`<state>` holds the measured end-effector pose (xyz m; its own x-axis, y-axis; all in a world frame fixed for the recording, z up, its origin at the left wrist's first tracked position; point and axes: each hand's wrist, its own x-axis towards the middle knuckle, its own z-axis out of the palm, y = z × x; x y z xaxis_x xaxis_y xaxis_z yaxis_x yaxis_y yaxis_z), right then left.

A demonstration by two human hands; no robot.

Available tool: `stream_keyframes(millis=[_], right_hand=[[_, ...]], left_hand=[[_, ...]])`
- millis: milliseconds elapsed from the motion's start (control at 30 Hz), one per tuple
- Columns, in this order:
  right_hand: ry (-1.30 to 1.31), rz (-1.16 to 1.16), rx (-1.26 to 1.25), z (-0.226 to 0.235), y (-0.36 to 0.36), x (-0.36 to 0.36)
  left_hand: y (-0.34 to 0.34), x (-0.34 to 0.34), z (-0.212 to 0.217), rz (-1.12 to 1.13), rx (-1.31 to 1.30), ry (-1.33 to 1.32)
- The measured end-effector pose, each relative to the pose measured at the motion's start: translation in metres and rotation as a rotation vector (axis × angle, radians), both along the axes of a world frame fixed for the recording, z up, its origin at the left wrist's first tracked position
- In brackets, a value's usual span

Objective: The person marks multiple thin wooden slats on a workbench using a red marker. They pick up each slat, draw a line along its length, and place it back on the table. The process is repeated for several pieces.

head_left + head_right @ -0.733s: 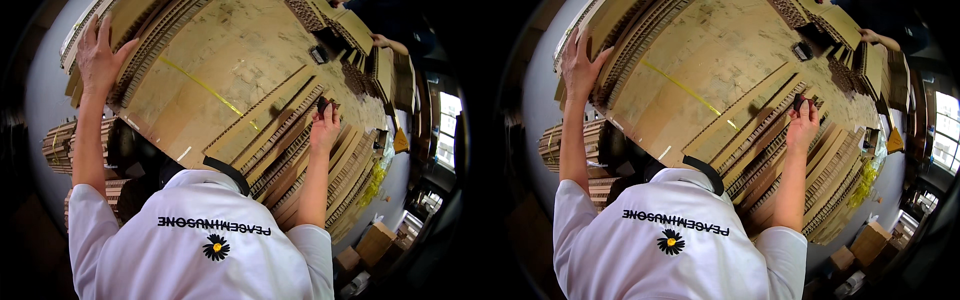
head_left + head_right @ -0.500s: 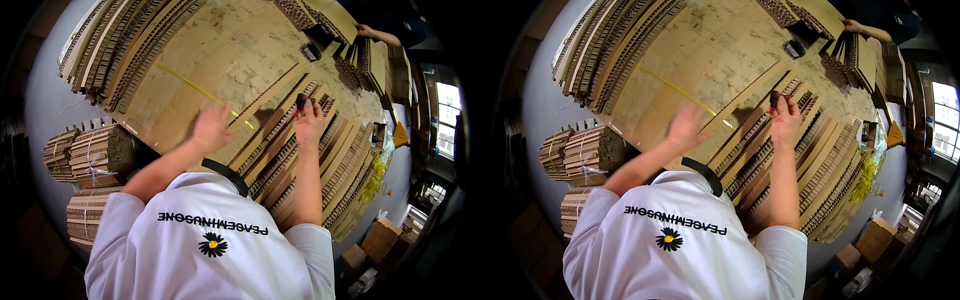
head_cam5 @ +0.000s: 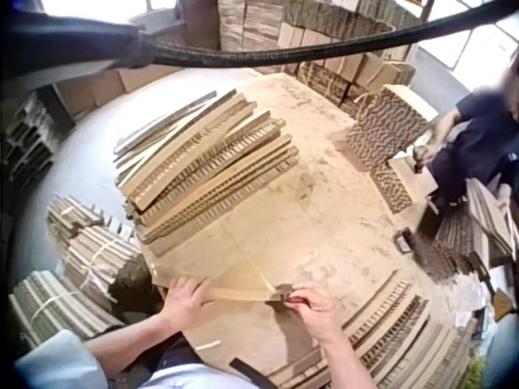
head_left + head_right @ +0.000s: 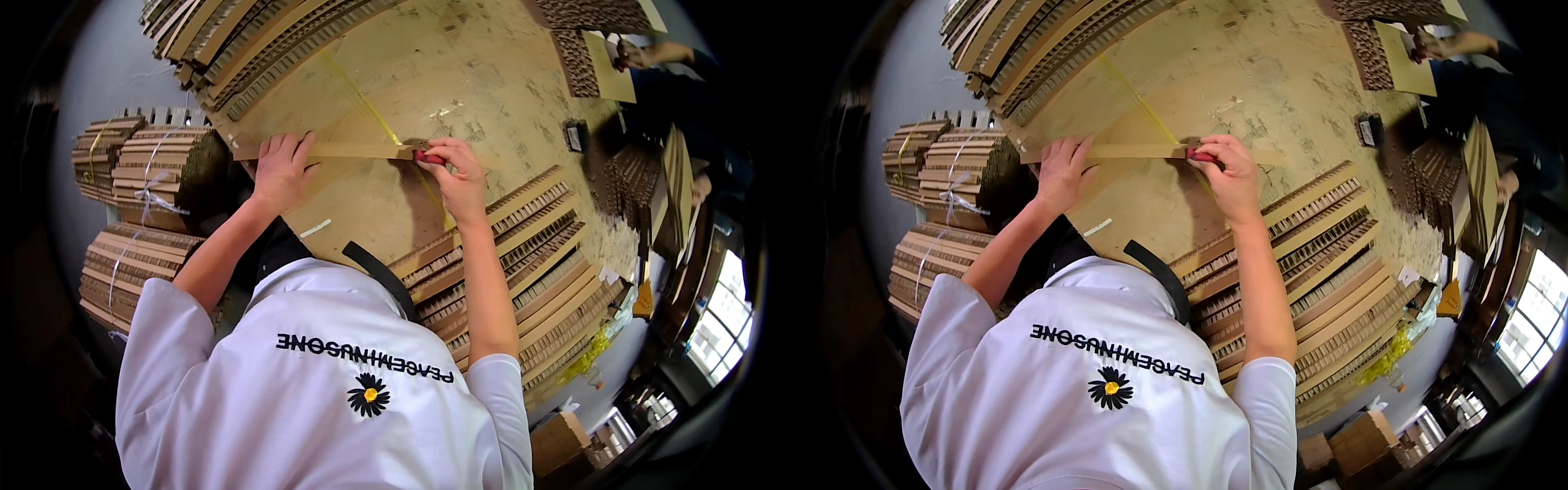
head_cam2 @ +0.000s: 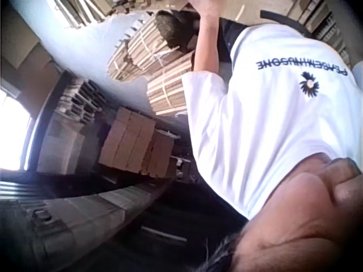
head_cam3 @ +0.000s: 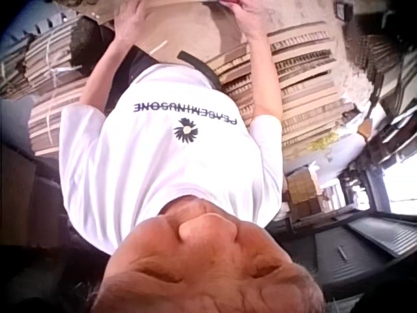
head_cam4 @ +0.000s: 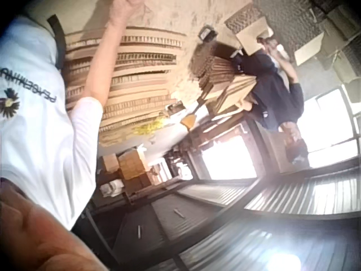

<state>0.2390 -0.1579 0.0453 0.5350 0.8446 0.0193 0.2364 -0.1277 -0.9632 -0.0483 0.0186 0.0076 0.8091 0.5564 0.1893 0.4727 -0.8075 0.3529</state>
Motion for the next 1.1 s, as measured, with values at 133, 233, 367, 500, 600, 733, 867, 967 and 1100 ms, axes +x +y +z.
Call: stream_keyframes(millis=[133, 233, 367, 500, 600, 733, 867, 967, 1100], right_hand=[[-0.135, 0.11, -0.032, -0.011, 0.014, -0.005], [-0.259, 0.149, -0.021, -0.015, 0.017, -0.002], [-0.387, 0.182, -0.048, -0.008, 0.023, -0.005], [-0.458, 0.171, -0.061, -0.007, 0.025, -0.007], [-0.495, 0.164, -0.061, -0.011, 0.028, -0.009], [-0.739, 0.174, -0.063, -0.004, 0.034, -0.007], [-0.801, 0.203, -0.128, -0.009, 0.023, -0.004], [-0.733, 0.205, -0.077, -0.008, 0.025, -0.007], [-0.712, 0.214, -0.094, -0.011, 0.028, -0.009]], left_hand=[[-0.006, -0.003, -0.015, 0.064, 0.008, -0.098], [-0.005, -0.001, -0.023, 0.075, 0.023, -0.136], [-0.005, -0.001, -0.026, 0.089, 0.037, -0.125], [-0.004, 0.002, -0.025, 0.087, 0.033, -0.138], [-0.003, 0.002, -0.025, 0.085, 0.036, -0.134], [-0.001, -0.001, -0.029, 0.083, 0.04, -0.112], [-0.006, 0.0, -0.03, 0.076, 0.028, -0.126], [-0.007, 0.0, -0.025, 0.077, 0.022, -0.121], [-0.005, -0.003, -0.023, 0.087, 0.038, -0.108]])
